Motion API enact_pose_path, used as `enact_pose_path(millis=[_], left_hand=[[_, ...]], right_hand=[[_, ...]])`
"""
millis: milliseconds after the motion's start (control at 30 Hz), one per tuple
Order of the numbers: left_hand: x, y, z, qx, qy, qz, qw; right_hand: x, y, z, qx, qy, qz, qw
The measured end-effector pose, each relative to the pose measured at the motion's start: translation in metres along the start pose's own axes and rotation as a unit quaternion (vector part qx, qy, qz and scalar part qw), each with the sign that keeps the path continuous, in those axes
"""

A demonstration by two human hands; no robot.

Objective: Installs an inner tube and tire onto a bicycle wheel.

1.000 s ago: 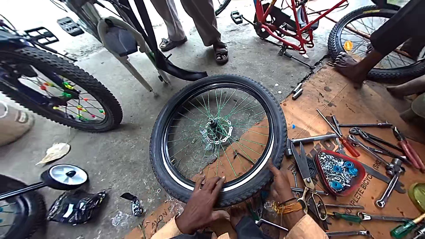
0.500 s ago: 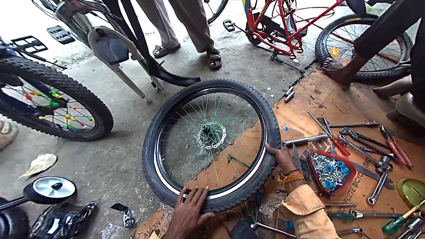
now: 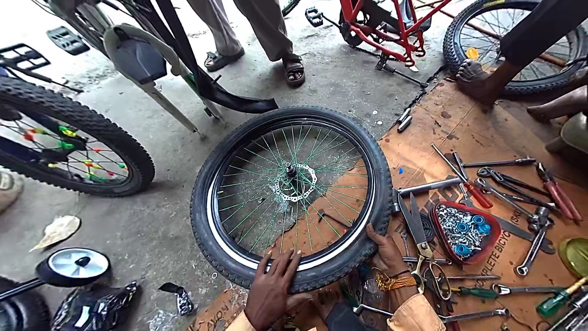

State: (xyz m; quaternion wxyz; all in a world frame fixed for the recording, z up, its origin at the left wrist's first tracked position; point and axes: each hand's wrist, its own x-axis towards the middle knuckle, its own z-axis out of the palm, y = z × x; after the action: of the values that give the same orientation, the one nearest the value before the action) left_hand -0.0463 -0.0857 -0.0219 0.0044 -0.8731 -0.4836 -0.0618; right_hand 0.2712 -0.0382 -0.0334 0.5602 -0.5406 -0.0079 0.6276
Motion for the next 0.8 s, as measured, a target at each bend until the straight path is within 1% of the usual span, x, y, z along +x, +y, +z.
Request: enact_pose_path(millis=[100,200,300,400,500,633,733,800], left_hand=[[0.002,0.0,0.012,0.022,0.003,-0.008,1.0],[0.002,-0.004,0.023,0.003,0.0,0.008,1.0],[0.005,0.0,0.035,-0.006,0.007,0.019,1.0],[0.003,-0.008,0.042,-0.033,0.007,0.03,0.999],[0.0,-0.023,0.038,-0.044,-0.012,0.046,0.998],[-0.002,-0.048,0.031,-0.057,-0.009,0.07,0.996],[-0.008,-0.064,0.024,-0.073,-0.027,0.073,0.994],[-0.014,-0.069,0.017,-0.102,-0.048,0.052,0.992]], right_hand=[[0.002,0.003,-0.002,0.018,-0.032,-0.009,0.999],[0.002,0.002,-0.003,0.005,-0.053,-0.005,0.999],[0.002,-0.01,-0.003,-0.06,-0.03,-0.021,0.998],[0.015,-0.033,0.001,-0.171,0.028,-0.086,0.981],[0.04,-0.068,0.012,-0.253,0.04,-0.106,0.961],[0.074,-0.102,0.036,-0.298,0.037,-0.091,0.95],[0.07,-0.105,0.047,-0.33,0.059,-0.072,0.939],[0.058,-0.098,0.04,-0.328,0.06,-0.075,0.94]])
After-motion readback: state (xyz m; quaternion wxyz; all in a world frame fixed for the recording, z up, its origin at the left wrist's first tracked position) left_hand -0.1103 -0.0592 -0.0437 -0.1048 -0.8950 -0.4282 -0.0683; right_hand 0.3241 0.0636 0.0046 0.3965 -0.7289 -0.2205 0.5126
